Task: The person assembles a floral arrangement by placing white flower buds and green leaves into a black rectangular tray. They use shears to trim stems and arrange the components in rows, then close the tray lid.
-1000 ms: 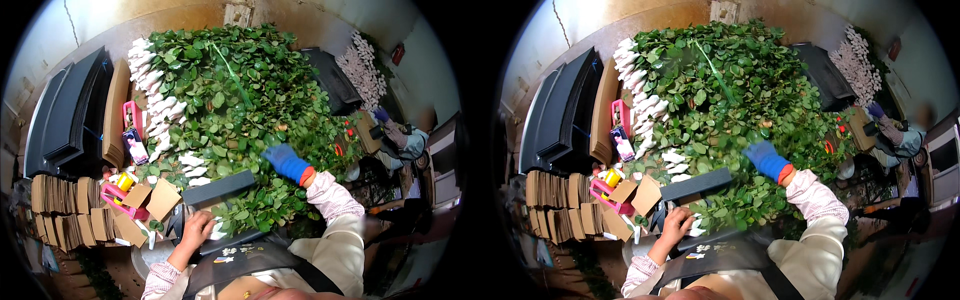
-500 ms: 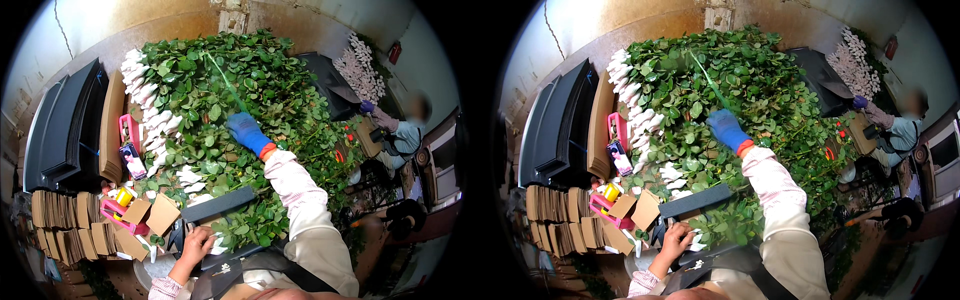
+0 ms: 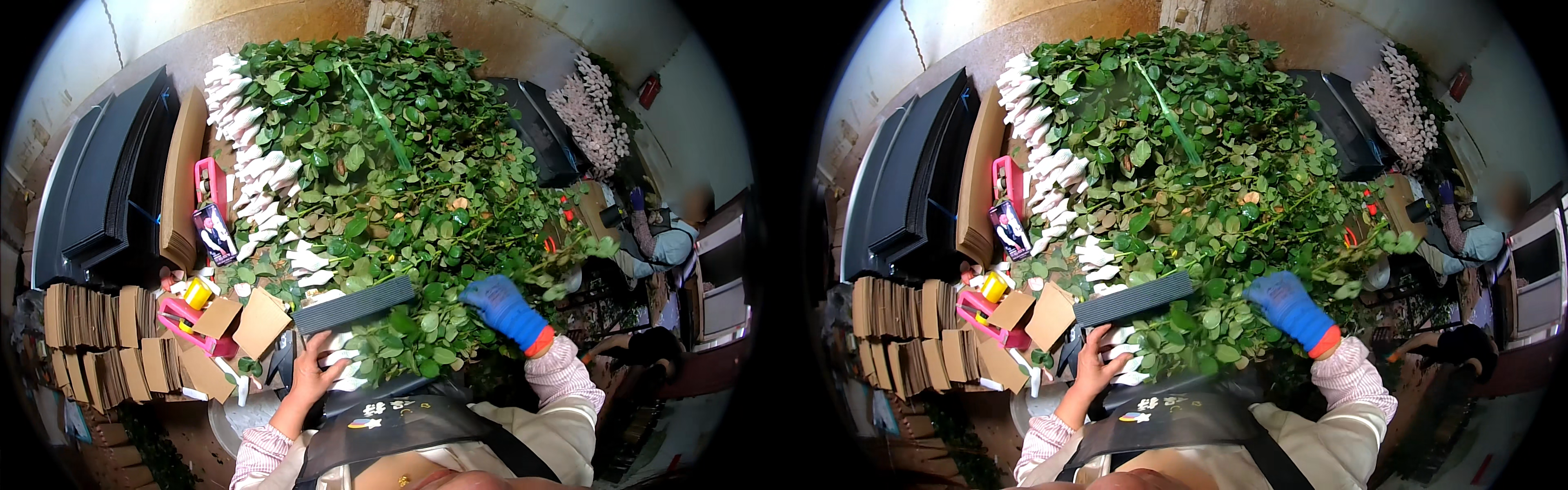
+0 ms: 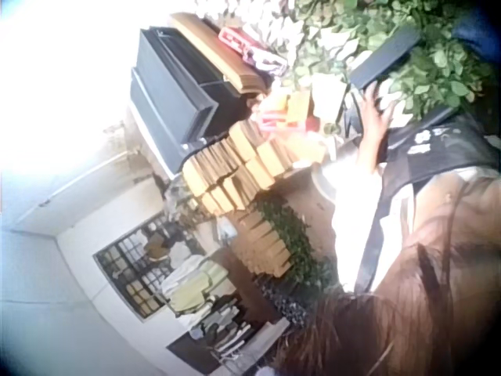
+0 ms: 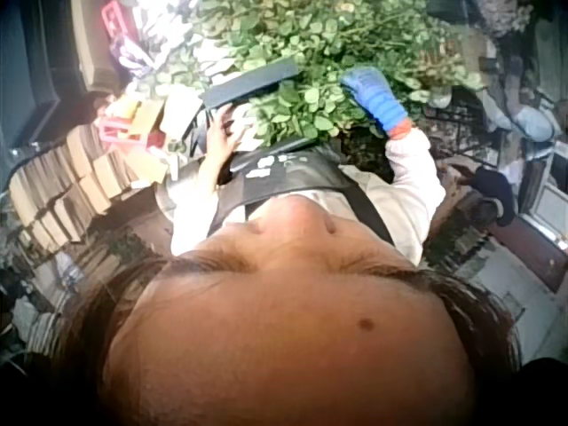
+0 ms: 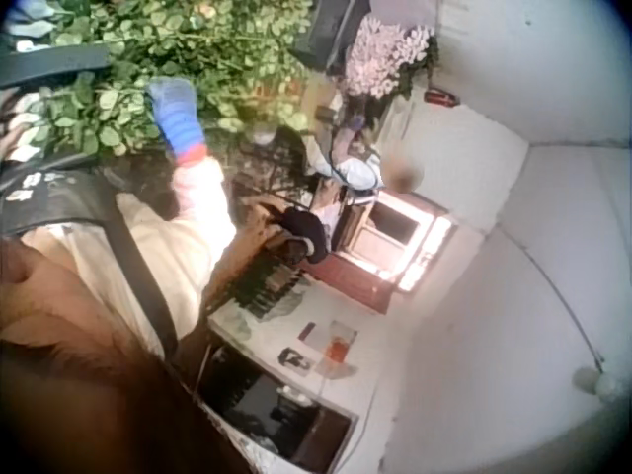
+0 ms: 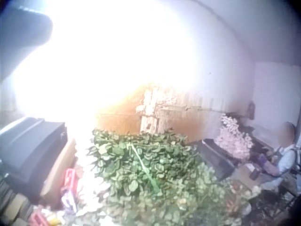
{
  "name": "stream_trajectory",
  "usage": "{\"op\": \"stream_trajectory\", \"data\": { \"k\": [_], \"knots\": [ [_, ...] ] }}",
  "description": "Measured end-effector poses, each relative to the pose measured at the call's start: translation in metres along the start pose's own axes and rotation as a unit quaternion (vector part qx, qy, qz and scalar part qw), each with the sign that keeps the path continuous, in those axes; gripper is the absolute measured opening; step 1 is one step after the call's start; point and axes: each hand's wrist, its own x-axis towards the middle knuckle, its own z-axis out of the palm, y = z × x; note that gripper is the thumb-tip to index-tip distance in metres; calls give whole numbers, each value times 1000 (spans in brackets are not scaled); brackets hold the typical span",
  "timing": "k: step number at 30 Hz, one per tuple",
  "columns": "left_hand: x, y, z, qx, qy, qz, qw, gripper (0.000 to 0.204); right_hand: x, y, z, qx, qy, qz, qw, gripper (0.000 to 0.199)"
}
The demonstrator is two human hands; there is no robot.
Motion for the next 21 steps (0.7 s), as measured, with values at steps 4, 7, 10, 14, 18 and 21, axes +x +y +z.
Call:
{"op": "stream_trajectory", "data": {
  "k": [4,7,10,14,18,21],
  "knots": [
    [7,5,-6,47,-38,66,996,57,7,-2,4,-58,-73,12,996,23],
    [10,19,-7,60,-28,41,997,47,65,-6,-55,-81,-62,46,994,27],
    [7,16,-7,87,-45,48,994,54,165,15,-44,-25,102,27,994,28],
    [7,13,-4,88,-71,49,992,58,296,81,42,-104,180,79,975,29],
    [8,16,-3,83,-83,30,993,59,322,87,72,-207,19,149,967,35],
    [7,14,-3,92,-69,40,993,58,330,84,23,-97,-22,128,987,45]
  ]
}}
